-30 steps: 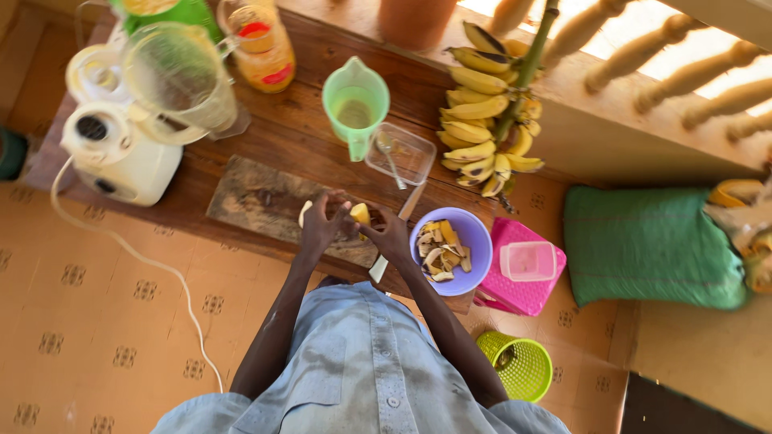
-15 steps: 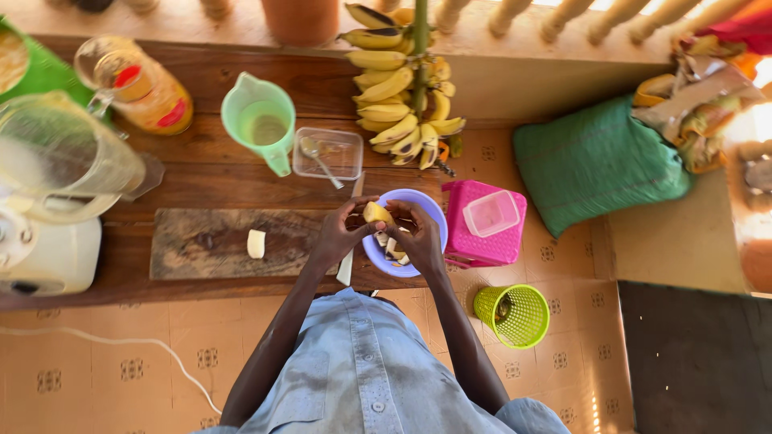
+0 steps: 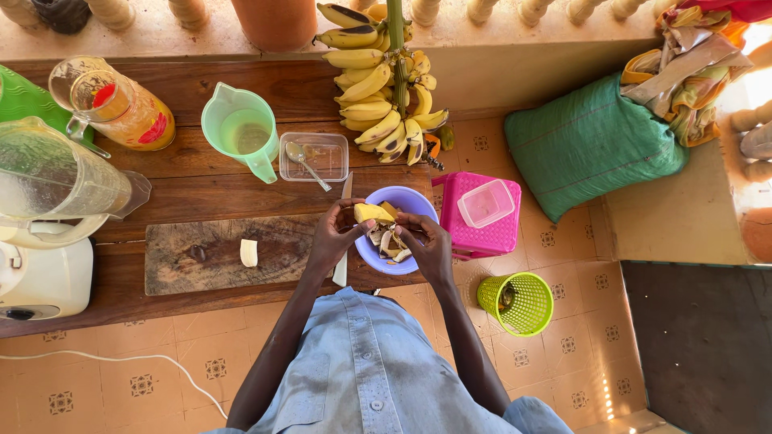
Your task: The person operates a blender to mix a yellow-orange liquid, then pours the blended mixture into a green pitcher. Afterward, they peel and cut a banana on a wooden cutting board, placing the pieces into a purple bowl.
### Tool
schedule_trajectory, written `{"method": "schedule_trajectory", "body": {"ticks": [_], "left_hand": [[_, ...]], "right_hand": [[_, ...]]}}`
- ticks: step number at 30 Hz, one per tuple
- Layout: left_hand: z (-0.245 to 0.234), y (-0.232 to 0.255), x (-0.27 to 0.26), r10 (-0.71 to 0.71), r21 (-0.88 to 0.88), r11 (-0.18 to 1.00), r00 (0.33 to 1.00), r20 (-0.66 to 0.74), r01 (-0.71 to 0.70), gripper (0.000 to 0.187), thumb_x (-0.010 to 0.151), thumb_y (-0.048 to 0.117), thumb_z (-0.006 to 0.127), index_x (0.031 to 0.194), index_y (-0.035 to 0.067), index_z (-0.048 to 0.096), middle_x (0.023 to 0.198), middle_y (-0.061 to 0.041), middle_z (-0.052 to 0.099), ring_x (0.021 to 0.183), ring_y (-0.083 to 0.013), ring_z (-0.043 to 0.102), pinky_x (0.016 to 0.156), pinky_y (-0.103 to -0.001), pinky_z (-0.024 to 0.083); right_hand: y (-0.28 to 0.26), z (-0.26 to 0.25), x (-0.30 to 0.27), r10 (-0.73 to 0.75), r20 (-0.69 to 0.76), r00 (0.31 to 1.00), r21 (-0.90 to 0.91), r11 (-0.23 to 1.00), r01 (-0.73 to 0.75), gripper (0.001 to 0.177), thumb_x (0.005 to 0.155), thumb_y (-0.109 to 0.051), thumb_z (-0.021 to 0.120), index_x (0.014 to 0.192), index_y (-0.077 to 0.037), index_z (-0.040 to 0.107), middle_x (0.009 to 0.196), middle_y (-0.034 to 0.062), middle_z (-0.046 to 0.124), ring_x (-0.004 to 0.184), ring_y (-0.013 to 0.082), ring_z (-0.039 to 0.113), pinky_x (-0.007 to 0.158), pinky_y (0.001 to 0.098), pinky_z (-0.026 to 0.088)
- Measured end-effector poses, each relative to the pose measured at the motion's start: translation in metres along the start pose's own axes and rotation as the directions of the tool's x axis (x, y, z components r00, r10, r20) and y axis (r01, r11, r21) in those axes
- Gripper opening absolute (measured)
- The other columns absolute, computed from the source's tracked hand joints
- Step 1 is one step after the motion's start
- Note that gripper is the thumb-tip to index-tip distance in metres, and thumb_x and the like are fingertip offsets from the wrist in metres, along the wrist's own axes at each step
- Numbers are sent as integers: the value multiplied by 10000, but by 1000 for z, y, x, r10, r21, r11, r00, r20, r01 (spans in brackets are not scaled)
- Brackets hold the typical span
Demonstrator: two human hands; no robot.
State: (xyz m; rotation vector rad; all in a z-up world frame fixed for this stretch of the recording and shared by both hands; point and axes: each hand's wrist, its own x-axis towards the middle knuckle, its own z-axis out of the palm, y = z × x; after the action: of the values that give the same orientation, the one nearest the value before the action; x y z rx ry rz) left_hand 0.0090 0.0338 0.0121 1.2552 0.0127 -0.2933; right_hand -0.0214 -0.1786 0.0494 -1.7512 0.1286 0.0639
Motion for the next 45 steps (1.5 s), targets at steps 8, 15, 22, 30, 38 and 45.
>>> {"method": "schedule_trajectory", "body": {"ticks": [8, 15, 22, 30, 38, 45], "left_hand": [[8, 25, -10, 183, 513, 845, 983, -10, -152, 530, 798, 248, 882, 1240, 89, 637, 1168, -96, 739, 1050, -172, 743, 873, -317, 627], [10, 28, -17, 297, 631, 725, 952, 77, -277, 514, 788, 199, 873, 1242, 100, 655, 1197, -100, 695, 1074, -249, 721, 917, -397, 590], [11, 24, -20, 341, 701, 646, 936, 89, -302, 474, 784, 231, 886, 1198, 100, 697, 1166, -76, 694, 1050, -258, 713, 870, -396, 592], [12, 15, -18, 427, 739, 569, 898, 110, -361, 444, 766, 236, 891, 1148, 88, 719, 1152, -64, 705, 1068, -251, 706, 878, -403, 598], [13, 12, -17, 452, 741, 558, 886, 106, -374, 458, 758, 249, 895, 1148, 87, 717, 1144, -61, 710, 1044, -248, 718, 858, -397, 603], [12, 14, -18, 389, 726, 611, 919, 70, -314, 448, 768, 263, 896, 1141, 87, 721, 1145, -54, 720, 988, -238, 738, 816, -377, 610]], "right_hand": [[-12, 12, 2, 29, -83, 996, -104, 994, -38, 290, 917, -168, 781, 1139, 18, 757, 1024, 123, 799, 911, 148, 755, 829, 293, 633], [-21, 18, 3, 35, -7, 999, -159, 987, -35, 299, 879, -198, 805, 1115, -16, 781, 1039, 97, 791, 905, 148, 775, 808, 276, 649], [-27, 20, 0, 26, 20, 999, -205, 978, -21, 243, 871, -155, 809, 1066, -10, 792, 1034, 99, 784, 907, 164, 782, 807, 285, 648], [-45, 30, -9, -108, -53, 993, -366, 927, 82, 183, 870, -88, 777, 1013, 26, 774, 1043, 127, 768, 919, 192, 780, 869, 306, 621], [-39, 39, -9, -89, -133, 987, -307, 951, 45, 175, 895, -99, 764, 1027, 15, 768, 1020, 124, 772, 921, 187, 786, 860, 299, 627], [-30, 37, -10, -42, -118, 992, -255, 967, 10, 192, 907, -98, 763, 1058, 20, 761, 1029, 125, 767, 932, 187, 782, 851, 300, 631]]}}
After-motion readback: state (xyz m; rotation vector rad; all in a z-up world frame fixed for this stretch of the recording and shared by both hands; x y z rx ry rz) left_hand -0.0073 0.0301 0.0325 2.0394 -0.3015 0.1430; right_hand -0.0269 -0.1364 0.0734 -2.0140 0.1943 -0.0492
